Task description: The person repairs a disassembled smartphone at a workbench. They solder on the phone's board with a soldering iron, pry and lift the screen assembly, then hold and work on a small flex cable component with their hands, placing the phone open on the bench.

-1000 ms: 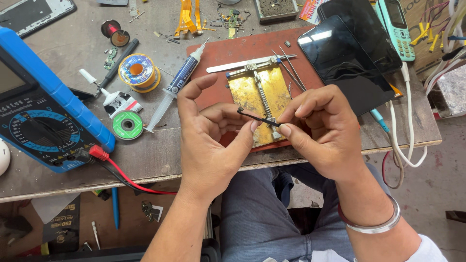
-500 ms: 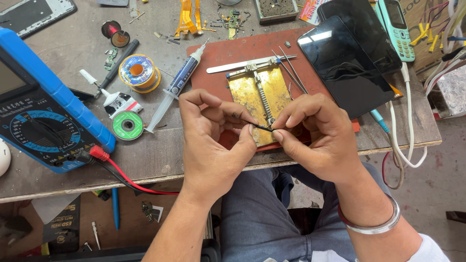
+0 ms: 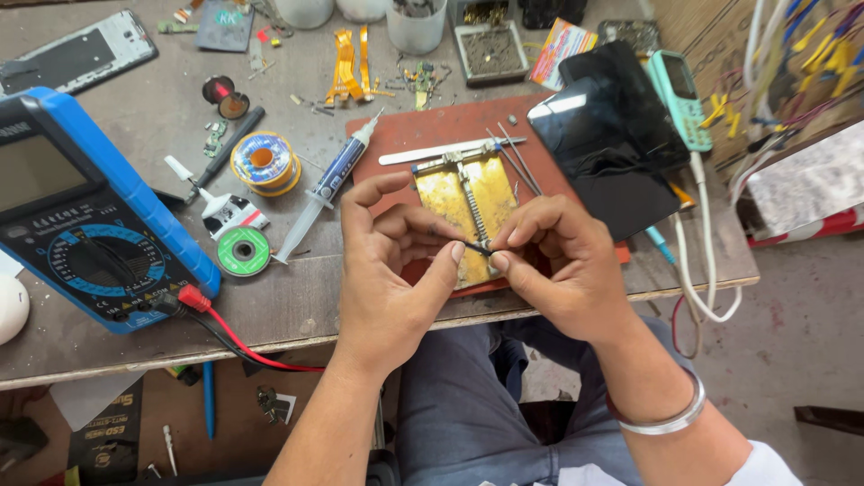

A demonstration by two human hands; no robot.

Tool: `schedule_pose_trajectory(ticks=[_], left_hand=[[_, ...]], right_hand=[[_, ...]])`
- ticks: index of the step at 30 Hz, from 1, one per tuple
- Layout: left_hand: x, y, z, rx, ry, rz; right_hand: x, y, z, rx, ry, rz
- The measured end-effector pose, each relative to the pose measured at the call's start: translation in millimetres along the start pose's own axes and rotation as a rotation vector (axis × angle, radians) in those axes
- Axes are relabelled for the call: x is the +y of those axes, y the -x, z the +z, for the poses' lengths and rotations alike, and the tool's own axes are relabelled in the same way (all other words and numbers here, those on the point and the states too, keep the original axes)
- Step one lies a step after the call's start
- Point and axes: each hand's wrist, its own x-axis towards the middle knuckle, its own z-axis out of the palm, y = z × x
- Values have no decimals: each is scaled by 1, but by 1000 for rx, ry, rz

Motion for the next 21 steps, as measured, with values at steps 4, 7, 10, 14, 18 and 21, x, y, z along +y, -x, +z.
schedule_pose_trajectory(ticks=[4, 7, 10, 14, 18, 21], left_hand=[[0, 0, -1, 48, 30, -59], [-3, -1, -1, 71, 63, -59], [-2, -3, 1, 99, 90, -50], [4, -9, 3, 109, 86, -34], [5, -14, 6, 106, 41, -57], [7, -15, 5, 100, 26, -73]], right_hand=[[1, 1, 2, -11, 0, 3], [2, 1, 2, 24, -22, -27], [-1, -3, 4, 97, -60, -123], [-24, -3, -2, 177, 46, -236], [-56, -4, -34, 269, 641, -185], [-75, -9, -55, 300, 936, -56]])
